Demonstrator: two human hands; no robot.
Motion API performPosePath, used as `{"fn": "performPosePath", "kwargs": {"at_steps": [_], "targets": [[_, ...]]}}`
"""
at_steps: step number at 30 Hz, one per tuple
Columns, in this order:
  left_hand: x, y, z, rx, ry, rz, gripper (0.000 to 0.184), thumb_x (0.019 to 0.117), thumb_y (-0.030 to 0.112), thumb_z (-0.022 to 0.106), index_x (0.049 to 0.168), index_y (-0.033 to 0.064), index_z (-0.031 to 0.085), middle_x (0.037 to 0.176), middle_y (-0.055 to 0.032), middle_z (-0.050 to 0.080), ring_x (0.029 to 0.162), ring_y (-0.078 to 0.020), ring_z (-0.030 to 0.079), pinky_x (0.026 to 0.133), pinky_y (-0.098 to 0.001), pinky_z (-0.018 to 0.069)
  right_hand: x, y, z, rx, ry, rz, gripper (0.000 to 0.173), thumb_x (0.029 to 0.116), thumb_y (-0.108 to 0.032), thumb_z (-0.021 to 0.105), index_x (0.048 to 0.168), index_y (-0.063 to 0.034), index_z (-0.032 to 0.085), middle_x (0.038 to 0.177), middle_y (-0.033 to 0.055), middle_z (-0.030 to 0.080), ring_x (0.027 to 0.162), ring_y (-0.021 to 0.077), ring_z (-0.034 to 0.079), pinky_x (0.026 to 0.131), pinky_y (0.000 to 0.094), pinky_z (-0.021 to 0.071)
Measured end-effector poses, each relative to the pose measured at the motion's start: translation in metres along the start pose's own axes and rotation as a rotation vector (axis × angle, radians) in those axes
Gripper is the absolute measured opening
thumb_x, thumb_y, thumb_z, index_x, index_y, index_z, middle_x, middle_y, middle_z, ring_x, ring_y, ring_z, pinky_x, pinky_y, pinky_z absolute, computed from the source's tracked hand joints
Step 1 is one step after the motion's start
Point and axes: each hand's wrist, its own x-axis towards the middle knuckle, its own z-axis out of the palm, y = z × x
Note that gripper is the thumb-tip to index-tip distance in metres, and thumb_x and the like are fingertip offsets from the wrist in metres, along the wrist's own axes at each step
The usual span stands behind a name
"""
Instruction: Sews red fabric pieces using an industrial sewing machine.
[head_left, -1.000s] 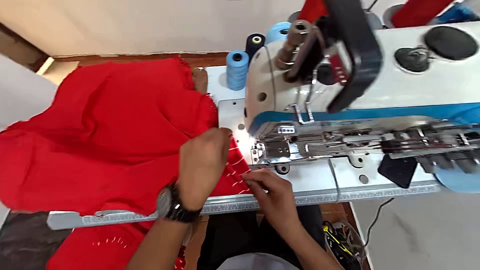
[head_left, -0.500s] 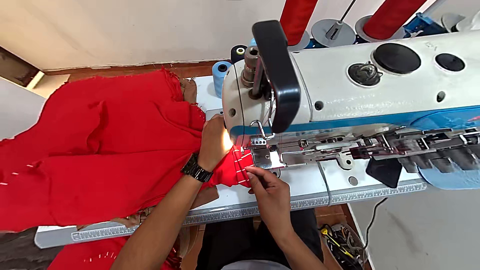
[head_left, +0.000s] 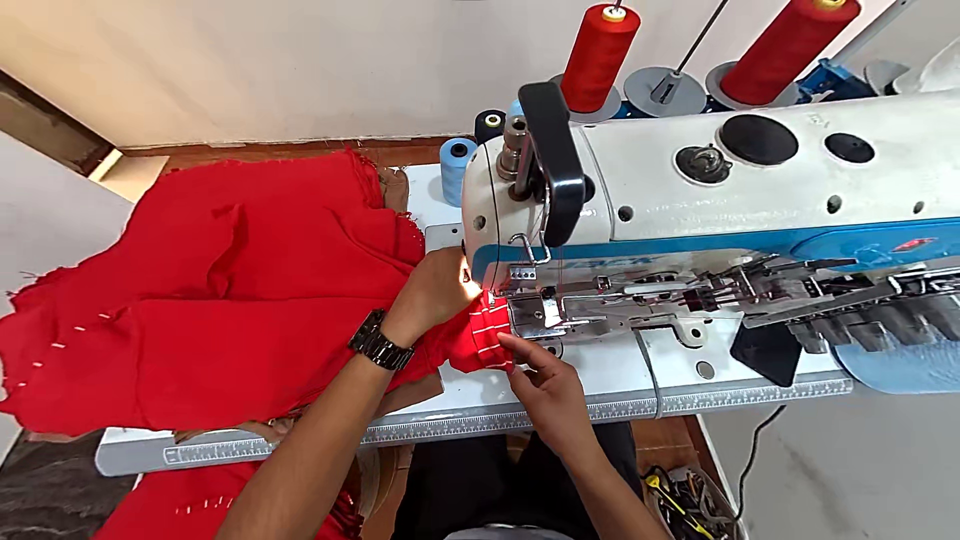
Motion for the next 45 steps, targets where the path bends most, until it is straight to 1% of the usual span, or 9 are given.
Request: {"fn": "performPosePath", "kwargs": {"at_steps": [6,13,19,23,26,29,35,40,45], "targets": [[-0.003,0.002,0.021,0.098,0.264,-0.026,0.020,0.0852,0.014,0.077,0.094,-0.0019,0.069,0.093,-0.0193,0.071,0.095,-0.0363,0.070,0.083,-0.0577,0.0547,0.001,-0.002,-0.004,-0.107,0.041,-0.026,0.036,0.0920,-0.002,0.063,0.125,-0.0124,0.074,0.108,0.0014,0.076,0.090,0.0130,0.072,0.077,0.0285,0.0614],[-0.006,-0.002,0.017,0.036,0.326,0.067,0.018,0.0859,0.011,0.076,0.099,0.0001,0.070,0.095,-0.0144,0.070,0.093,-0.0281,0.070,0.084,-0.0489,0.0567,-0.002,0.001,-0.004,-0.470,0.081,-0.216,0.035,0.0921,-0.020,0.073,0.127,-0.0193,0.072,0.101,-0.0047,0.073,0.085,0.0070,0.068,0.070,0.0251,0.0575],[-0.077,0.003,-0.007,0.067,0.113,0.292,0.025,0.0907,0.010,0.063,0.113,0.0130,0.076,0.119,-0.0060,0.067,0.113,-0.0206,0.063,0.095,-0.0418,0.0564,0.026,0.011,-0.026,-1.029,0.181,-0.654,0.038,0.0832,-0.031,0.080,0.121,-0.0301,0.075,0.120,0.0108,0.065,0.112,0.0349,0.059,0.088,0.0571,0.0456],[-0.080,-0.010,0.024,0.383,0.167,0.613,0.023,0.0909,0.006,0.064,0.109,0.0130,0.076,0.112,-0.0108,0.070,0.100,-0.0295,0.067,0.083,-0.0456,0.0555,0.043,0.005,-0.032,-1.095,0.074,-0.728,0.042,0.0826,-0.030,0.076,0.124,-0.0334,0.075,0.123,0.0096,0.067,0.122,0.0370,0.056,0.095,0.0617,0.0411],[-0.079,-0.010,0.023,0.116,0.237,0.628,0.019,0.0997,0.014,0.057,0.100,0.0091,0.075,0.116,-0.0079,0.071,0.104,-0.0206,0.068,0.088,-0.0374,0.0564,0.051,-0.004,-0.036,-1.100,-0.047,-0.724,0.036,0.0899,-0.033,0.069,0.126,-0.0325,0.075,0.122,0.0091,0.070,0.122,0.0370,0.059,0.099,0.0640,0.0427],[-0.083,0.010,0.000,-0.277,0.226,0.581,0.016,0.1004,0.010,0.056,0.096,0.0016,0.069,0.108,-0.0076,0.071,0.108,-0.0137,0.068,0.096,-0.0314,0.0582,0.060,-0.013,-0.040,-1.001,-0.199,-0.747,0.028,0.0992,-0.044,0.060,0.112,-0.0270,0.079,0.117,0.0059,0.073,0.119,0.0330,0.063,0.099,0.0594,0.0465],[-0.066,0.009,-0.035,0.389,0.358,0.817,0.016,0.0997,0.004,0.056,0.109,0.0009,0.069,0.101,-0.0157,0.069,0.094,-0.0286,0.068,0.083,-0.0398,0.0571,0.076,-0.034,-0.045,-0.824,-0.451,-0.691,0.023,0.0995,-0.035,0.065,0.102,-0.0172,0.078,0.122,-0.0043,0.072,0.120,0.0119,0.063,0.113,0.0453,0.0422],[-0.061,0.000,-0.013,0.396,0.633,0.873,0.008,0.0971,0.009,0.056,0.100,0.0026,0.060,0.093,-0.0177,0.068,0.077,-0.0284,0.066,0.064,-0.0379,0.0544,0.061,-0.047,-0.039,-0.681,-0.484,-0.689,0.022,0.0975,-0.034,0.068,0.095,-0.0135,0.077,0.116,-0.0027,0.072,0.119,0.0094,0.063,0.103,0.0360,0.0515],[-0.069,0.003,0.015,0.247,0.200,0.783,0.024,0.0992,0.012,0.053,0.113,0.0094,0.072,0.123,-0.0087,0.071,0.093,-0.0223,0.070,0.073,-0.0365,0.0575,0.024,-0.033,-0.027,-0.622,-0.603,-0.782,0.035,0.1042,-0.027,0.060,0.077,-0.0062,0.065,0.084,0.0040,0.067,0.095,0.0174,0.066,0.092,0.0350,0.0540]]}}
